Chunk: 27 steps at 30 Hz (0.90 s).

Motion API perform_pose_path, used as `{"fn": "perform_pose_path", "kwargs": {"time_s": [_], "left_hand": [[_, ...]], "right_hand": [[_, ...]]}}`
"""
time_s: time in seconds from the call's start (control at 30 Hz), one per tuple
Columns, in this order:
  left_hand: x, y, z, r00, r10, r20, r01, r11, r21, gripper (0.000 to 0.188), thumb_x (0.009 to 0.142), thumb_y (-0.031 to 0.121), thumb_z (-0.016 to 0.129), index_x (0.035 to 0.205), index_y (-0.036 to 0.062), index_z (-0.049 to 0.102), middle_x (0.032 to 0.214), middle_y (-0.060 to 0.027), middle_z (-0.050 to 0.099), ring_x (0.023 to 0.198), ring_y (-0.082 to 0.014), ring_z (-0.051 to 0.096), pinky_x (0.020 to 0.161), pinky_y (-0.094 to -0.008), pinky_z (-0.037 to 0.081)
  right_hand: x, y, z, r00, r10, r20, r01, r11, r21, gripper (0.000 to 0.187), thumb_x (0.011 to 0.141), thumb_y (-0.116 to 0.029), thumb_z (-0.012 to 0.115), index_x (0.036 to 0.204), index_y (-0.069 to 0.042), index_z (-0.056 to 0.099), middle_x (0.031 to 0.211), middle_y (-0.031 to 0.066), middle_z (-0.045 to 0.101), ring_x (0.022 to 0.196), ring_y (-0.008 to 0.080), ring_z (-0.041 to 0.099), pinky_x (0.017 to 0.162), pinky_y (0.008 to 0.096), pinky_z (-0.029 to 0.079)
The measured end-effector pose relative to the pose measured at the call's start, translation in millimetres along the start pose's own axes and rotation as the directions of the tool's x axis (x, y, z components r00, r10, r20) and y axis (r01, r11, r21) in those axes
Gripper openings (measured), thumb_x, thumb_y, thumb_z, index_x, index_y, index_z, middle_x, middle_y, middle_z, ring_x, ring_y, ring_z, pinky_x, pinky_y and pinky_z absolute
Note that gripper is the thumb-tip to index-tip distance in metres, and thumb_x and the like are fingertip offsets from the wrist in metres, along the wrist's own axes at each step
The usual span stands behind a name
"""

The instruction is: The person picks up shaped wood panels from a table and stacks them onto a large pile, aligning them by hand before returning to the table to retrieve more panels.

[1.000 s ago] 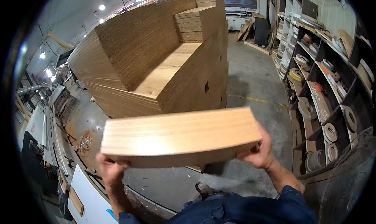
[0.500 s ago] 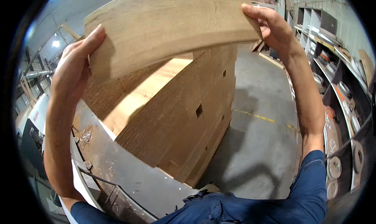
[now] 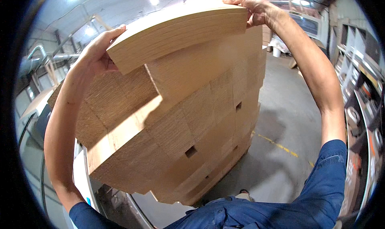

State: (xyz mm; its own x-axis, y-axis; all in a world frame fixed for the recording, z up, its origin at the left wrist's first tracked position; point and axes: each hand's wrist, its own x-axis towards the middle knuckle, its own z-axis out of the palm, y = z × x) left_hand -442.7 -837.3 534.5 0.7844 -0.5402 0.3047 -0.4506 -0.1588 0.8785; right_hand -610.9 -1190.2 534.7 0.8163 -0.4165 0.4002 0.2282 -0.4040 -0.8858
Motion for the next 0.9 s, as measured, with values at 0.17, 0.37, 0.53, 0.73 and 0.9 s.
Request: {"fn": "perform_pose_path", "kwargs": {"time_s": [0.17, 0.37, 0.53, 0.73, 0.9], "left_hand": [[16, -1, 9, 0.987, -0.158, 0.021, 0.158, 0.987, -0.009, 0.062, 0.089, 0.051, 0.056, 0.116, -0.0049, 0.053, 0.089, -0.0166, 0.06, 0.072, -0.0185, 0.065, 0.054, -0.0323, 0.056], [25, -7, 23, 0.954, -0.291, -0.072, 0.291, 0.957, -0.007, 0.059, 0.086, 0.057, 0.057, 0.112, 0.0039, 0.059, 0.095, -0.0138, 0.063, 0.074, -0.0169, 0.064, 0.055, -0.0339, 0.054], [31, -14, 4, 0.943, -0.301, -0.139, 0.311, 0.949, 0.056, 0.068, 0.085, 0.065, 0.054, 0.114, 0.0039, 0.059, 0.101, -0.0153, 0.064, 0.085, -0.0178, 0.065, 0.061, -0.0401, 0.054], [-33, -42, 28, 0.961, 0.075, -0.266, -0.086, 0.996, -0.03, 0.079, 0.09, 0.071, 0.038, 0.12, 0.0004, 0.056, 0.109, -0.0107, 0.06, 0.102, -0.0172, 0.056, 0.09, -0.0348, 0.043], [-36, -58, 84, 0.869, 0.374, -0.325, -0.358, 0.927, 0.11, 0.05, 0.094, 0.04, 0.061, 0.121, -0.0018, 0.053, 0.11, -0.0072, 0.06, 0.105, -0.0146, 0.053, 0.094, -0.0321, 0.041]], "right_hand": [[40, 26, -17, 0.992, 0.1, 0.081, -0.109, 0.987, 0.119, 0.062, 0.084, -0.04, 0.07, 0.112, 0.012, 0.05, 0.074, 0.0191, 0.062, 0.056, 0.0149, 0.063, 0.044, 0.0268, 0.056], [49, 39, -25, 0.962, 0.158, 0.225, -0.184, 0.978, 0.101, 0.055, 0.097, -0.046, 0.05, 0.1, 0.009, 0.055, 0.073, 0.009, 0.058, 0.056, 0.0087, 0.053, 0.046, 0.0233, 0.049], [31, 66, -33, 0.982, 0.007, 0.187, -0.072, 0.935, 0.347, 0.061, 0.097, -0.039, 0.053, 0.117, 0.018, 0.044, 0.099, 0.0249, 0.058, 0.095, 0.0253, 0.064, 0.08, 0.0298, 0.059], [6, 92, 15, 0.186, -0.964, -0.189, 0.723, 0.265, -0.639, 0.075, 0.095, -0.057, 0.043, 0.128, 0.011, 0.047, 0.13, 0.0284, 0.051, 0.13, 0.0406, 0.041, 0.112, 0.0471, 0.028], [25, 82, 79, 0.144, -0.99, -0.003, 0.529, 0.079, -0.845, 0.092, 0.086, -0.074, 0.033, 0.131, 0.005, 0.049, 0.136, 0.0232, 0.048, 0.134, 0.0393, 0.037, 0.113, 0.0556, 0.022]]}}
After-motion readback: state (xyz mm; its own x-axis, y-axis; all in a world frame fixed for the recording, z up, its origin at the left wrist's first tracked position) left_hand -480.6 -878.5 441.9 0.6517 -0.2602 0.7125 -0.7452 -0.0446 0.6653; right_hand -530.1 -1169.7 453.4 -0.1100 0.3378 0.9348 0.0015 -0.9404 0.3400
